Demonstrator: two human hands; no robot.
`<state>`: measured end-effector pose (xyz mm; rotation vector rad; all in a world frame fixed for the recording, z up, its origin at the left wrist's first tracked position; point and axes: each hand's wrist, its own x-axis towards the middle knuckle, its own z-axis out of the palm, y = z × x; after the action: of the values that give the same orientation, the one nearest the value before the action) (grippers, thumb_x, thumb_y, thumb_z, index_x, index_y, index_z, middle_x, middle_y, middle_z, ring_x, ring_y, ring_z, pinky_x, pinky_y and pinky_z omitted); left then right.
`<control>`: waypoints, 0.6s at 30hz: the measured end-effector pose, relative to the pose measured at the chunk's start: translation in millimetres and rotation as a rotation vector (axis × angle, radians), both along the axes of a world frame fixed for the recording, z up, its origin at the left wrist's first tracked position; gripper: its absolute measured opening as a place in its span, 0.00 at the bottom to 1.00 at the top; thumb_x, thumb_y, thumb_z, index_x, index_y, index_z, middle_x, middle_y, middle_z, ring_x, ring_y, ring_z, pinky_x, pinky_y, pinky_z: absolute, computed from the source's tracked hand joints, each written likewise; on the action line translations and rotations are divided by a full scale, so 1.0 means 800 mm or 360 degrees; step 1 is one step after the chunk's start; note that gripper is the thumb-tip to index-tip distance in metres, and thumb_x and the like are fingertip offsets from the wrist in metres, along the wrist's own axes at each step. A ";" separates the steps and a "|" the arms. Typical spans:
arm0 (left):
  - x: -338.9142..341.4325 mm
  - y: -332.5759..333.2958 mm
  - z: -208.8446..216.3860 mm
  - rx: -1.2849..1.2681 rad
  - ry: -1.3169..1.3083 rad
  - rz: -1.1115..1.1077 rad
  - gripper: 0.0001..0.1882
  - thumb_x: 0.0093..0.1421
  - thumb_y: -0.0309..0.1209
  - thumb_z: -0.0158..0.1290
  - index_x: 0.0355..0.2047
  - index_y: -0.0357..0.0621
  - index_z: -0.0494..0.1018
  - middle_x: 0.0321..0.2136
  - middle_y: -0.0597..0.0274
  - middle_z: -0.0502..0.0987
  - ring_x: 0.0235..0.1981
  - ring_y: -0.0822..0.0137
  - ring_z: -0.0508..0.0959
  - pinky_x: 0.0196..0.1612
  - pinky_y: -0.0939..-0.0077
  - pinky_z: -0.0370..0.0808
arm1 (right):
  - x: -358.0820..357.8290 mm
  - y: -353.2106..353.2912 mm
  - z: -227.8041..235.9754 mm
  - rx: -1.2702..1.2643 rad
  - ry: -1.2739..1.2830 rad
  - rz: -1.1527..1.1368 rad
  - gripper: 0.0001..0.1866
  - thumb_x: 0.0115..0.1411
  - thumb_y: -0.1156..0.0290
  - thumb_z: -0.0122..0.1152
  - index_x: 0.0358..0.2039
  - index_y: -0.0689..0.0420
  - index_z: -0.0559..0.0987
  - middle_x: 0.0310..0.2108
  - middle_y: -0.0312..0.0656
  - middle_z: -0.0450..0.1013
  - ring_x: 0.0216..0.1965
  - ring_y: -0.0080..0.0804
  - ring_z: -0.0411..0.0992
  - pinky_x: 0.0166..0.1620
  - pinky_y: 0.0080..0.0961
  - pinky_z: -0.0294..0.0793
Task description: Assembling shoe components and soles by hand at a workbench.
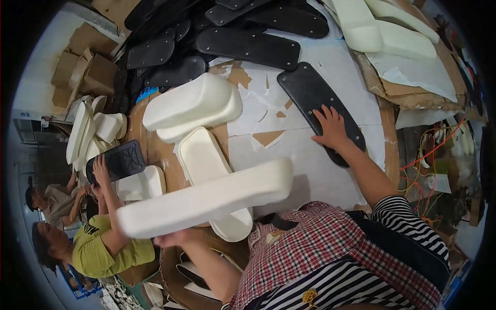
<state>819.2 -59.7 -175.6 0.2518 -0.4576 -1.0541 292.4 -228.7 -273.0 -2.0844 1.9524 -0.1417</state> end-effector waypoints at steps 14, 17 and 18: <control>-0.128 0.001 0.043 0.0307 -0.0281 -0.0190 0.17 0.59 0.38 0.48 0.47 0.50 0.69 0.41 0.58 0.72 0.50 0.52 0.68 0.57 0.52 0.62 | -0.165 -0.014 0.123 -0.0593 -0.0249 -0.0301 0.08 0.51 0.71 0.55 0.32 0.58 0.78 0.23 0.45 0.75 0.26 0.40 0.74 0.33 0.32 0.71; -0.122 -0.006 0.044 0.0388 -0.0493 -0.0089 0.19 0.60 0.39 0.46 0.50 0.46 0.68 0.44 0.56 0.72 0.51 0.53 0.69 0.57 0.55 0.64 | -0.137 -0.018 0.136 -0.0238 -0.1014 -0.0136 0.07 0.55 0.70 0.59 0.29 0.60 0.77 0.20 0.33 0.72 0.22 0.20 0.68 0.28 0.20 0.67; -0.119 -0.007 0.048 0.0541 -0.0536 -0.0027 0.20 0.60 0.39 0.46 0.50 0.45 0.68 0.44 0.55 0.73 0.51 0.54 0.69 0.56 0.56 0.65 | -0.115 -0.014 0.143 -0.0136 -0.1156 -0.0101 0.09 0.57 0.68 0.61 0.28 0.62 0.76 0.19 0.26 0.67 0.23 0.10 0.60 0.26 0.12 0.60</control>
<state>723.9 -65.3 -137.4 0.7361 -0.5809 -1.1080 200.1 -239.6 -158.8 -1.6691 1.5657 -0.8716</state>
